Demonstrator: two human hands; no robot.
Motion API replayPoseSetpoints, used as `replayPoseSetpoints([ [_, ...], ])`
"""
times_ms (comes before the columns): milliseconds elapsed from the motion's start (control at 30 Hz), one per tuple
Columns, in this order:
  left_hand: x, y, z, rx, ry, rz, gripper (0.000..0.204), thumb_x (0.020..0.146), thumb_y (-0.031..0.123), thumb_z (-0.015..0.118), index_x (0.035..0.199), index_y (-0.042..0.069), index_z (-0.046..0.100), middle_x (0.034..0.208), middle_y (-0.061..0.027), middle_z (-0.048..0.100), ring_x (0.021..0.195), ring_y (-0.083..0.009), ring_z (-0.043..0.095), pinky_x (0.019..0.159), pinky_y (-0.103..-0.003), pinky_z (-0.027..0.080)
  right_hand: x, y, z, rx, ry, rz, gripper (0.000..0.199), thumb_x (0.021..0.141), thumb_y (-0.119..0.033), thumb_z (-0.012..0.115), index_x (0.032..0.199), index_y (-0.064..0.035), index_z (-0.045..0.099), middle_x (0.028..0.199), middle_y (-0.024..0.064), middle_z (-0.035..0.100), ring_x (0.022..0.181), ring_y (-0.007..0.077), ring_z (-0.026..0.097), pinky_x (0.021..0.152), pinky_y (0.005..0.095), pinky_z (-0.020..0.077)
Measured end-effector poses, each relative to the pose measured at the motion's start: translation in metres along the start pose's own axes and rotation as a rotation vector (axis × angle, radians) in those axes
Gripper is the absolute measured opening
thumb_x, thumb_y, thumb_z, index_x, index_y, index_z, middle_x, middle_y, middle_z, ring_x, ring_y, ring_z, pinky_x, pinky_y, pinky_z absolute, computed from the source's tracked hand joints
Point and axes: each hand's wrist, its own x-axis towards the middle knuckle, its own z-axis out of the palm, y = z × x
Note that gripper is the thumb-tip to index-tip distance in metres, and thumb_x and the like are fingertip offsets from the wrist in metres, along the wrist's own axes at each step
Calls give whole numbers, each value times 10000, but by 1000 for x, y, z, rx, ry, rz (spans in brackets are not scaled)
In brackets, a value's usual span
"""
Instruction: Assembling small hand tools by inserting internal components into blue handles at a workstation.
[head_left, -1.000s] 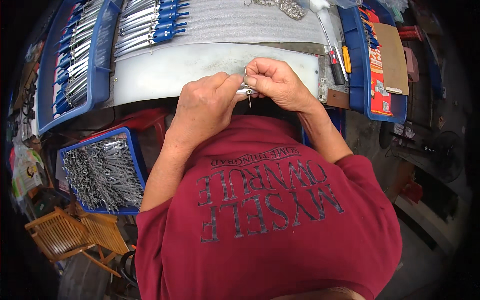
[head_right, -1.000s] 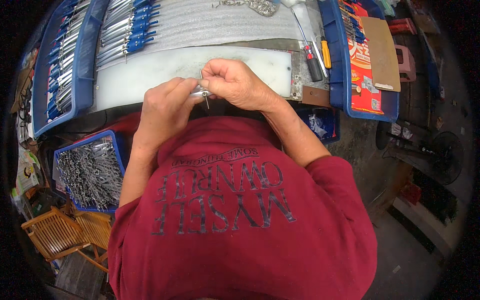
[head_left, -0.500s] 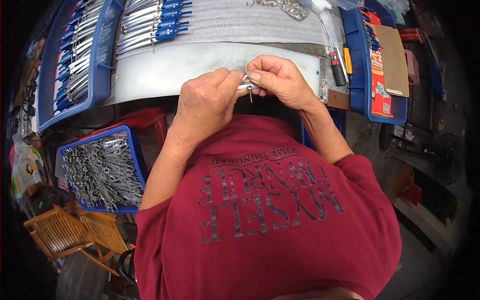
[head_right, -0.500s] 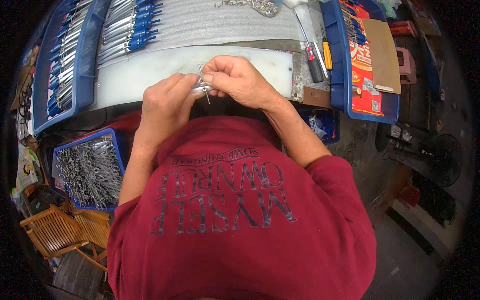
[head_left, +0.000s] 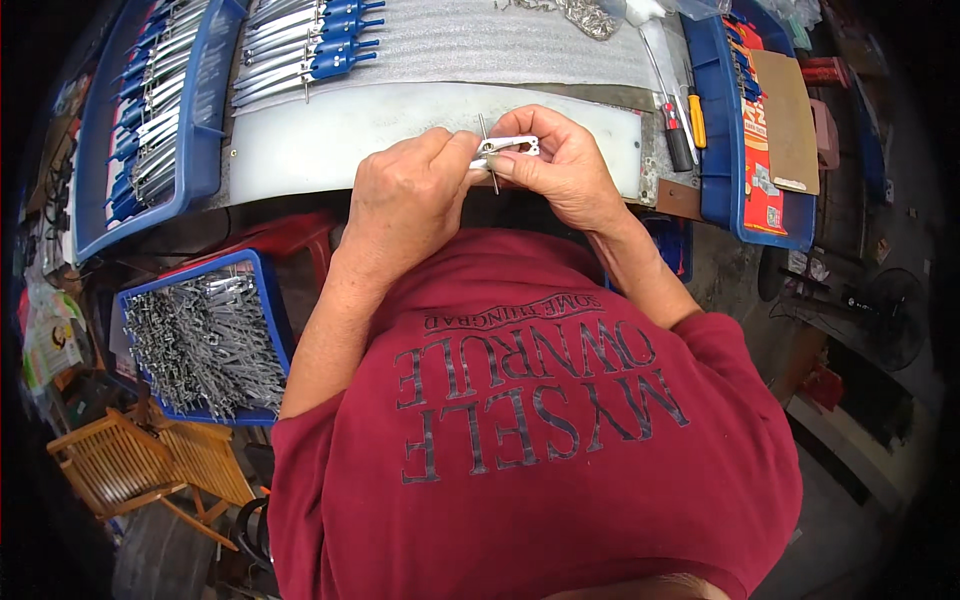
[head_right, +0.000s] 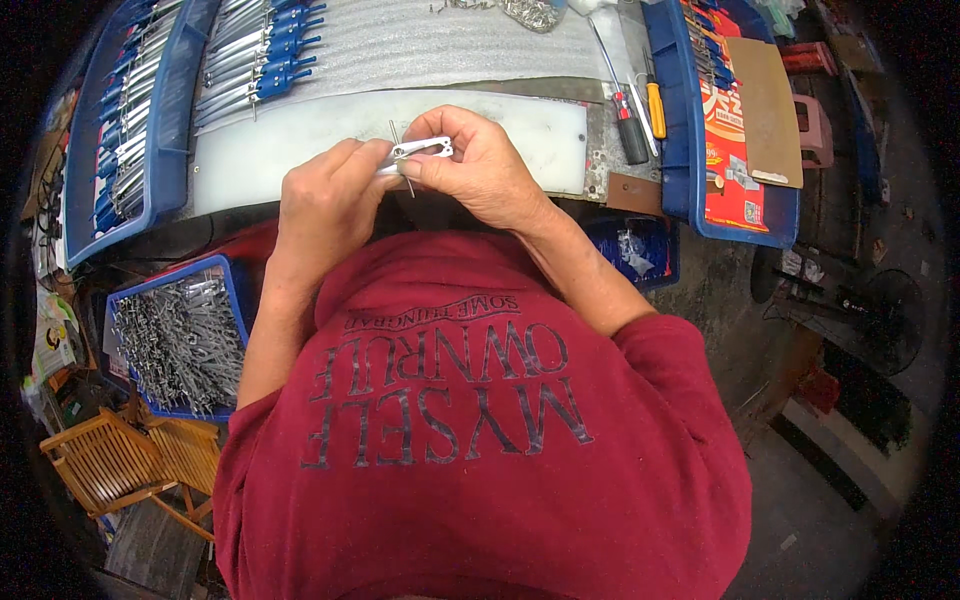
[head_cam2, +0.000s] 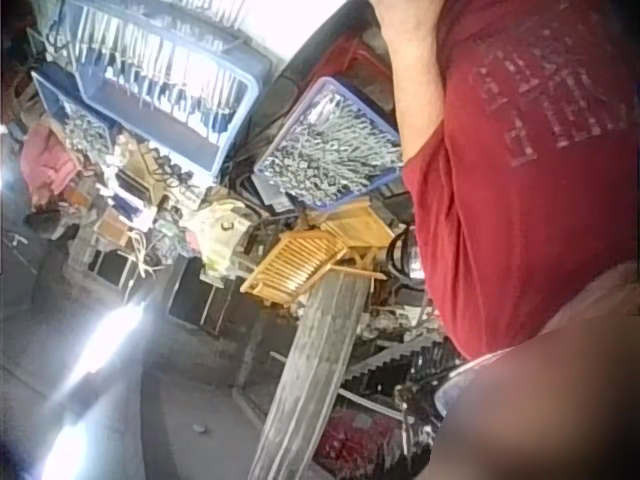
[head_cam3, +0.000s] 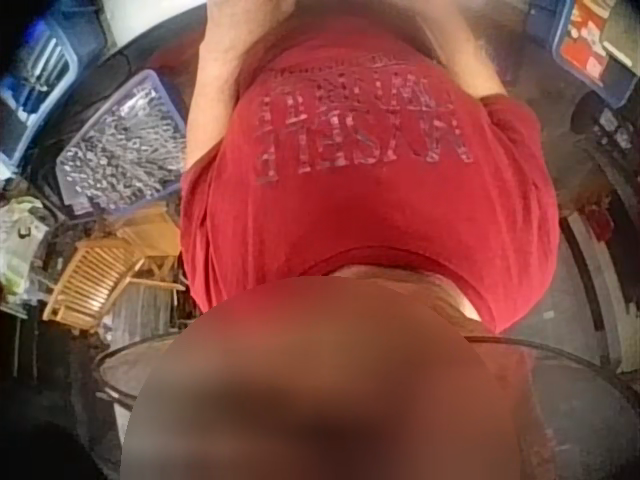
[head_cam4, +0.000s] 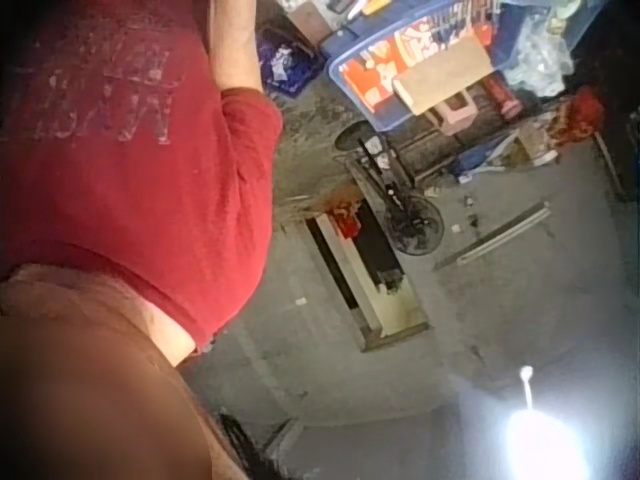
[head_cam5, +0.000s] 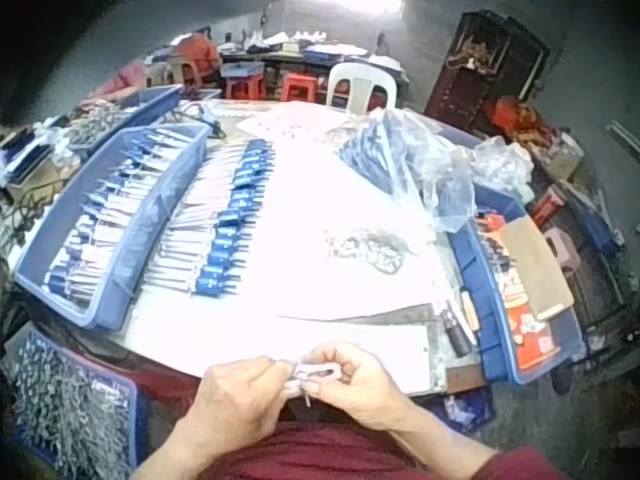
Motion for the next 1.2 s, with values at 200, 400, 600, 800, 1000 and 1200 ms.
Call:
replayPoseSetpoints([
  [200, 0, 1, 1, -2, 12, -9, 136, 695, 109, 600, 776, 53, 506, 630, -72, 473, 552, -234, 530, 467, -330, 415, -1, 2, 1, -26, 58, -29, 236, 769, -55, 593, 967, 20, 487, 854, 44, 544, 705, 77, 539, 638, 193, 470],
  [400, -2, 3, 2, 5, 26, -10, 150, 690, 109, 600, 790, 57, 502, 626, -70, 467, 554, -234, 529, 467, -333, 417, -3, 0, 3, -61, 62, -52, 234, 774, -57, 588, 971, 20, 487, 852, 41, 543, 699, 73, 535, 634, 189, 465],
  [600, -2, 2, 3, 6, 36, -25, 151, 690, 102, 594, 799, 58, 501, 627, -68, 465, 556, -233, 529, 468, -335, 421, 0, 0, -3, -49, -1, -16, 245, 782, -56, 584, 994, 22, 490, 875, 49, 552, 710, 69, 536, 642, 186, 465],
  [800, -2, 1, 2, 4, 50, -11, 161, 687, 97, 594, 814, 57, 505, 632, -68, 464, 556, -231, 525, 467, -333, 420, -4, -1, -2, -124, 39, -151, 254, 788, -79, 577, 1013, 19, 511, 847, 38, 575, 749, 80, 549, 625, 202, 458],
  [1000, -2, 4, -1, -12, 40, -3, 173, 691, 113, 601, 824, 54, 506, 637, -67, 464, 553, -230, 521, 470, -330, 414, -1, -10, -14, -936, -44, -548, 252, 745, -79, 603, 980, 0, 555, 851, 74, 589, 766, 179, 582, 679, 267, 463],
  [1200, -4, 5, -3, -20, 12, 18, 193, 698, 128, 605, 847, 56, 506, 631, -66, 453, 547, -227, 514, 466, -327, 404, 3, -11, -17, -1015, -119, -738, 251, 700, -112, 633, 915, -4, 562, 768, 104, 569, 684, 244, 555, 615, 301, 446],
])
